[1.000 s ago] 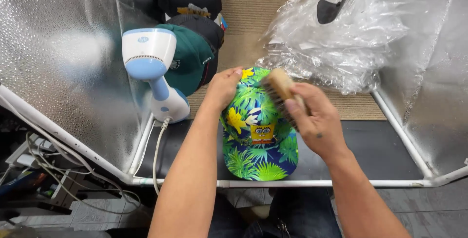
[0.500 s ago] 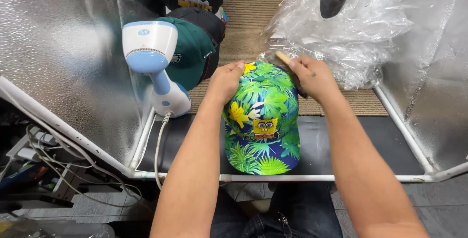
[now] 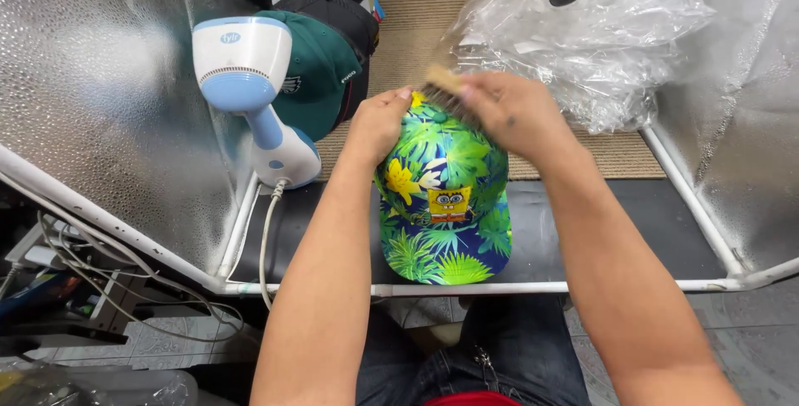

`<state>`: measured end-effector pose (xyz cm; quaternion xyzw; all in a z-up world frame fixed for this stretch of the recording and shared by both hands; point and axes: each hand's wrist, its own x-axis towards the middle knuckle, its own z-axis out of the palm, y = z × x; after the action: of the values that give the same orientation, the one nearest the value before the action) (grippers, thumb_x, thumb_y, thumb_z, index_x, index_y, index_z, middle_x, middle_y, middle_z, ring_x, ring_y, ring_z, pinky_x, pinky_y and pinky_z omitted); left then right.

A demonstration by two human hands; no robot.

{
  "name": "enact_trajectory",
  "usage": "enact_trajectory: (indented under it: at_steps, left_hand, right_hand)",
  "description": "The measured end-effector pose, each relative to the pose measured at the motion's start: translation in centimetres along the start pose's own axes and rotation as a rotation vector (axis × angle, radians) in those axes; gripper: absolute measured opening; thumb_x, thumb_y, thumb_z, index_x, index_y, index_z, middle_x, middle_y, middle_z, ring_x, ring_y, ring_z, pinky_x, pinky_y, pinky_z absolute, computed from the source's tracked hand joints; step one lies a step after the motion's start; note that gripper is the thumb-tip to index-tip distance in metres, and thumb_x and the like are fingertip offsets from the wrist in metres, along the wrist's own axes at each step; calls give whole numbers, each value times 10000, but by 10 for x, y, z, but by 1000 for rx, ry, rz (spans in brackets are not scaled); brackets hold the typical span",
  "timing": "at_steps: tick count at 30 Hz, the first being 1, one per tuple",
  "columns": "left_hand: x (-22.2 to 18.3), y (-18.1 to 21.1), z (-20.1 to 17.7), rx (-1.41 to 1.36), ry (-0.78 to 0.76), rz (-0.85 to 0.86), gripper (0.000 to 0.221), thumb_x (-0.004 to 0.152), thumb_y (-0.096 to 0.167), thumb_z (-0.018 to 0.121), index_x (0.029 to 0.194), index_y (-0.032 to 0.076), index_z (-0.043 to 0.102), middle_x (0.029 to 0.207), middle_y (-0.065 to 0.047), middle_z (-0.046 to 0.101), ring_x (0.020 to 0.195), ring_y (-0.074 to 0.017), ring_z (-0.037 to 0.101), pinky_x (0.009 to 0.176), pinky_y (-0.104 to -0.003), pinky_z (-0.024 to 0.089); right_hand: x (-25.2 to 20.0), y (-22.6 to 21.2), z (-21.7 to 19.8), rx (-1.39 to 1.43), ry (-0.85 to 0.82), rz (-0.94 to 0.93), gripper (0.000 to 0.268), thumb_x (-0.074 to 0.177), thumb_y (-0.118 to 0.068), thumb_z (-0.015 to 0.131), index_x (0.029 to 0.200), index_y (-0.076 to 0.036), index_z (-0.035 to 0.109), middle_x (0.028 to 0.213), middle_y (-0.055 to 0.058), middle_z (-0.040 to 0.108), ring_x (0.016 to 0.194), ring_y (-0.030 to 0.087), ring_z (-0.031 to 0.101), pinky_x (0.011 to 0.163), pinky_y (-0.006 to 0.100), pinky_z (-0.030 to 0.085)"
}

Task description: Brushing a colorful baseball cap with a wooden brush to clean it

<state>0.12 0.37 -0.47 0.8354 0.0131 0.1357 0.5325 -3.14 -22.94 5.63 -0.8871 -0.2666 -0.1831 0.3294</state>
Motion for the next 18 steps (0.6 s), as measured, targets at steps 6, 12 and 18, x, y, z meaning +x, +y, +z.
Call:
enact_trajectory:
  at_steps: [6,12,18]
  left_hand:
    - [17,-14,9,-18,13,-50,367,924,468,616,1176,260,783,1139,-58,774,1188,-263,677,1031,-397,512]
    - [25,-41,12,90,32,117,359,883,271,608,1170,124,764,1052,-172,756,1152,-392,648,925,-516,535]
    - [2,-3,7,-58,2,-43,405,951,456,597,1210,204,778,1150,-102,769,1186,-282,683,1040,-417,501]
  right_hand:
    - [24,64,1,-367,-91,312,403,1017,-456,493,1152,-192,766,999,181,757,1031,471,686,902,563,541]
    - [-5,-51,-3,96,38,-471,204,1035,-144,655,1183,-46,755,1132,229,742,1133,449,663,975,552,515]
    - [41,57,11,-149,-187,303,448,1004,-429,477,1276,-146,693,1199,232,706,1212,469,598,1046,583,451]
